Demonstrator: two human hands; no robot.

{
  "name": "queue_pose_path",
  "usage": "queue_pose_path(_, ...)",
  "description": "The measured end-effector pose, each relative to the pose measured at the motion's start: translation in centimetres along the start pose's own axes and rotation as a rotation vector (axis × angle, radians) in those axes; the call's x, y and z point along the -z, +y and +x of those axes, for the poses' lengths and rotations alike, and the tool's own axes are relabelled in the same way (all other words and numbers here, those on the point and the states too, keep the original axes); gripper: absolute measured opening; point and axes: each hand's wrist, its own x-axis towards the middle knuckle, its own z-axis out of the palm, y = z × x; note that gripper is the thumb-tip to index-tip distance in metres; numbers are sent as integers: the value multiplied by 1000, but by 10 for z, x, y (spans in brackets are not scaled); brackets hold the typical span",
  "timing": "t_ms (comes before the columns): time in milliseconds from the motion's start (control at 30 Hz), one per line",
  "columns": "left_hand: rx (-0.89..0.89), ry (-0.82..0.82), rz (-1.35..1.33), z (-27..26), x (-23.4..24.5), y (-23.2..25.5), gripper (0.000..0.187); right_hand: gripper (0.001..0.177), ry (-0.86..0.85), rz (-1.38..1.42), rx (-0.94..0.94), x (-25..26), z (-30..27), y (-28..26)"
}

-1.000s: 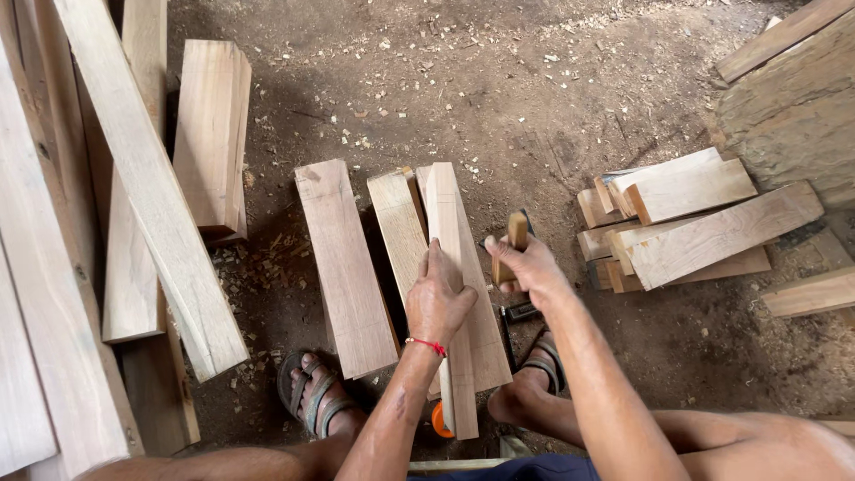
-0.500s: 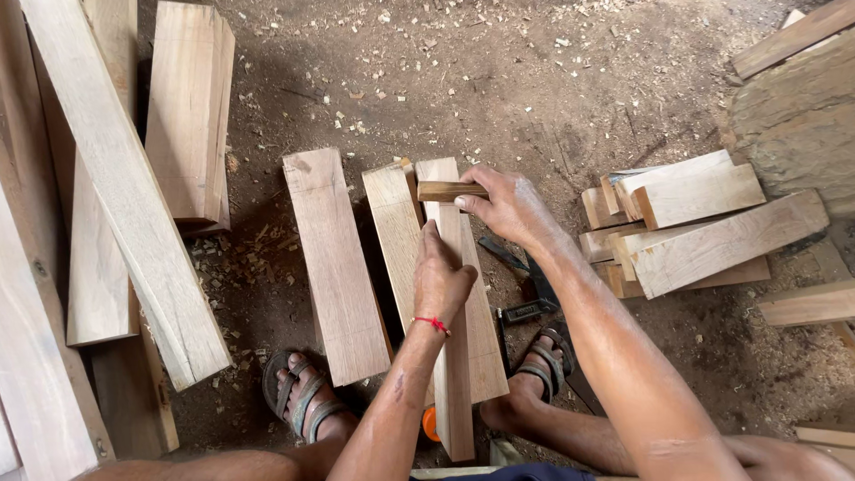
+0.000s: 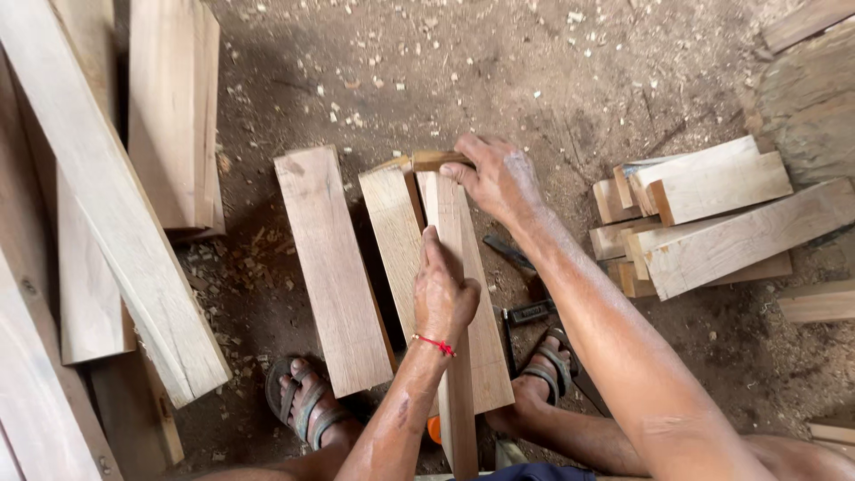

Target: The person marks lines on wooden blocks using a small rectangular wooden guide and a pencil.

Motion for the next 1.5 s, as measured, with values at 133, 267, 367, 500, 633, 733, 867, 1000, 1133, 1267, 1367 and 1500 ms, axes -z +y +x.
queue_pose_path(133, -100, 53, 24, 2, -7, -4, 99, 46, -43, -125, -17, 1, -32, -10)
queue_pose_path(267, 33, -76, 12, 1, -5, -7, 101, 31, 184, 2, 185, -6, -67, -21)
queue_pose_path(367, 137, -120, -16, -1, -3, -9, 98, 33, 117, 20, 51, -11, -34, -10)
queue_pose_path(500, -32, -90, -7, 2, 13, -5, 106, 33, -138, 38, -158, 3, 0, -7)
queue_pose_path(633, -78, -114, -96, -17, 13, -17, 108, 31, 126, 246, -100, 1, -24, -4)
queue_pose_path(733, -269, -10, -197, -51, -5, -33, 99, 36, 121, 661, -466, -6, -85, -17)
queue_pose_path(867, 39, -98, -313, -25, -6, -20, 99, 41, 272, 853, -541, 1, -150, -18)
queue_pose_path(1000, -71, -68, -304, 28, 9, -3, 86, 41, 210, 817, -660, 20, -176, -29)
queue_pose_path(1133, -113, -165, -438, 9, 34, -22, 76, 37, 75, 688, -698, 58, -181, -54)
queue_pose_path(1267, -87, -274, -347, -60, 47, -49, 109, 35, -107, 561, -716, 70, -164, -88)
queue_pose_path(1367, -106, -199, -291, -76, 36, -48, 112, 34, -245, 332, -517, 62, -155, -110)
queue_pose_path(1500, 62, -174, -54, -72, 20, -47, 92, 39, -249, 0, -229, 30, -164, -118)
